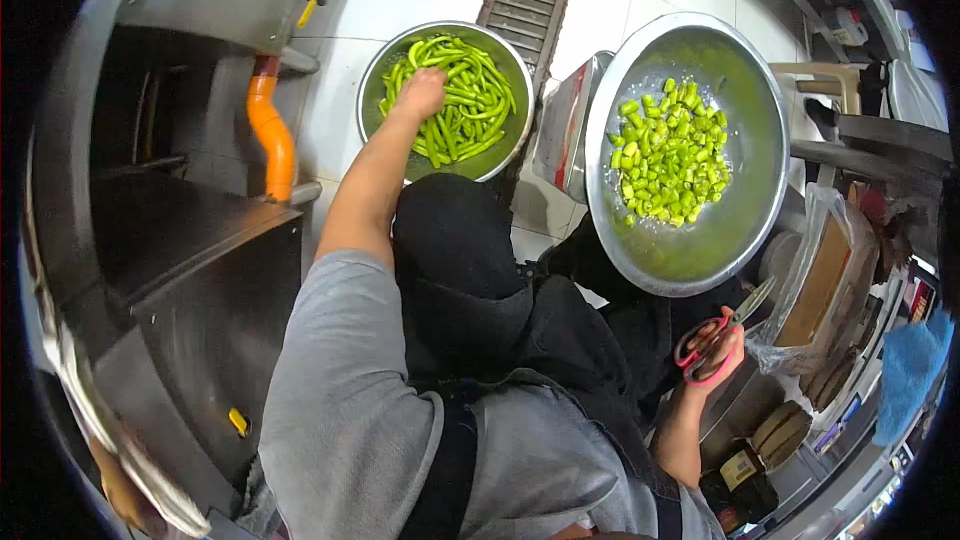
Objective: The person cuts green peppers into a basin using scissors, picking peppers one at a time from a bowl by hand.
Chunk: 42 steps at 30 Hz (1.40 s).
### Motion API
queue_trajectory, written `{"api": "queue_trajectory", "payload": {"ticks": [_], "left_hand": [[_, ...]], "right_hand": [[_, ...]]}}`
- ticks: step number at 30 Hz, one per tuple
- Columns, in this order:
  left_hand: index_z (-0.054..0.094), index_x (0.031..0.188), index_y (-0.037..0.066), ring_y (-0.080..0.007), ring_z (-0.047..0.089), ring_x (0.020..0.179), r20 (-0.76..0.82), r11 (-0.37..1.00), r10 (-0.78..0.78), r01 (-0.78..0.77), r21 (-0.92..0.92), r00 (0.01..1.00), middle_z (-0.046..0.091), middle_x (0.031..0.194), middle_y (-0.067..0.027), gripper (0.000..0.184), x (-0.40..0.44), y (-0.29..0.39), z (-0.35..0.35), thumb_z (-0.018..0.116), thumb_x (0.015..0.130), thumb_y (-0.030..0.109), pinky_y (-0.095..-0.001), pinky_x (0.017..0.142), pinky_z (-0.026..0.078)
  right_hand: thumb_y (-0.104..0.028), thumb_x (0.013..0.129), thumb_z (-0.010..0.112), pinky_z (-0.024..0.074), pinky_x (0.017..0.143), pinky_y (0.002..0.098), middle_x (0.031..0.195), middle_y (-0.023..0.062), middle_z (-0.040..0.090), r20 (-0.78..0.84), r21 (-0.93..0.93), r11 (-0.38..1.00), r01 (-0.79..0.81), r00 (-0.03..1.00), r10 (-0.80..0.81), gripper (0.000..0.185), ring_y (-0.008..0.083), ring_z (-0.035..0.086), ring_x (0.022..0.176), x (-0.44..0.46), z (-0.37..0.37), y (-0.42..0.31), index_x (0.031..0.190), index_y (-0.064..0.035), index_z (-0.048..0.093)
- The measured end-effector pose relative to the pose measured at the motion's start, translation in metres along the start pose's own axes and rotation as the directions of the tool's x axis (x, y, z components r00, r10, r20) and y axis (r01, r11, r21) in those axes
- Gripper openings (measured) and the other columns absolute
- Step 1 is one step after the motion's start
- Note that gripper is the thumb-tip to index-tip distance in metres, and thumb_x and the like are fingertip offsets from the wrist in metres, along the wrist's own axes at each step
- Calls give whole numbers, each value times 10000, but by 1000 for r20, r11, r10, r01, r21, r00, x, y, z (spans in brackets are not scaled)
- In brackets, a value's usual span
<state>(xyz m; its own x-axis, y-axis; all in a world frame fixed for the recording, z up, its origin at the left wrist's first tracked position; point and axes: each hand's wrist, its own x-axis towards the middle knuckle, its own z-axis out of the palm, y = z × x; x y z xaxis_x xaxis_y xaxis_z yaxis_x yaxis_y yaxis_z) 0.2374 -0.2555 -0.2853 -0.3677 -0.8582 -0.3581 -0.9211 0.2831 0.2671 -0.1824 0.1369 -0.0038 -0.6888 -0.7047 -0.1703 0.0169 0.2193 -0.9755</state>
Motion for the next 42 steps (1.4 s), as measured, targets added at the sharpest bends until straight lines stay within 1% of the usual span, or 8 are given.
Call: {"api": "queue_trajectory", "payload": {"ticks": [4, 11, 19, 23, 26, 31, 35, 42], "left_hand": [[595, 1103, 60, -297, 520, 1149, 91, 967, 194, -206, 150, 977, 569, 1216, -133, 322, 24, 30, 37, 478, 803, 44, -420, 950, 456], [616, 1069, 88, -312, 582, 1042, 79, 959, 145, -160, 234, 986, 611, 1080, -148, 267, 9, 40, 43, 418, 894, 123, -429, 864, 501], [629, 1018, 62, -333, 643, 882, -395, 930, -252, 108, -350, 884, 667, 955, -158, 270, -19, 30, -99, 645, 797, 216, -399, 788, 509], [604, 1008, 14, -204, 673, 765, -535, 653, -354, -207, -729, 767, 677, 871, -105, 237, -52, 76, -222, 659, 828, 158, -311, 642, 508], [573, 1065, 1, -178, 677, 793, -545, 361, -304, -435, -825, 782, 656, 946, -107, 238, -98, 149, -294, 630, 848, 81, -258, 606, 488], [615, 1071, -11, -165, 670, 830, -535, 400, 100, -526, -750, 839, 669, 903, -99, 227, -140, 260, -294, 633, 874, 102, -250, 637, 490], [617, 1047, -21, -156, 663, 762, -423, 412, 184, -460, -787, 887, 664, 869, -89, 223, -174, 305, -250, 648, 870, 111, -248, 619, 493], [599, 996, -22, -152, 660, 734, -317, 115, 153, -336, -935, 936, 661, 864, -88, 173, -201, 299, -205, 642, 885, 103, -245, 599, 492]], "right_hand": [[-441, 897, 590, 404, 416, 200, 683, 53, 584, -54, -81, 997, -20, 998, 15, 577, 104, 527, 473, -2, 3, -1, 1134, 82, 534], [-383, 908, 582, 404, 417, 201, 682, 48, 577, -64, -75, 997, 7, 998, -12, 514, 102, 521, 477, 2, -9, 2, 1136, 75, 532], [-225, 912, 602, 424, 472, 201, 721, 50, 586, -46, 146, 989, 9, 999, -2, 348, 94, 533, 543, -7, -22, 12, 1127, 44, 555], [-146, 910, 590, 454, 514, 229, 799, 70, 591, 84, 311, 950, -39, 996, 14, 328, 107, 551, 588, -12, -29, 12, 1169, 46, 528], [-115, 896, 603, 494, 565, 259, 875, 86, 602, 151, 354, 935, -28, 988, -27, 360, 130, 593, 672, -19, -17, -11, 1202, 48, 503], [-117, 844, 675, 490, 562, 246, 875, 65, 613, 328, 190, 982, 0, 943, -64, 417, 126, 604, 675, -26, 4, -33, 1208, 26, 530], [-202, 829, 710, 455, 509, 236, 796, 40, 624, 437, 84, 996, -30, 899, -10, 448, 94, 582, 639, -23, 22, -25, 1195, 8, 559], [-251, 807, 740, 474, 578, 244, 846, 52, 642, 460, -61, 995, -79, 883, 98, 494, 106, 592, 683, -27, 46, -39, 1184, 16, 567]]}}
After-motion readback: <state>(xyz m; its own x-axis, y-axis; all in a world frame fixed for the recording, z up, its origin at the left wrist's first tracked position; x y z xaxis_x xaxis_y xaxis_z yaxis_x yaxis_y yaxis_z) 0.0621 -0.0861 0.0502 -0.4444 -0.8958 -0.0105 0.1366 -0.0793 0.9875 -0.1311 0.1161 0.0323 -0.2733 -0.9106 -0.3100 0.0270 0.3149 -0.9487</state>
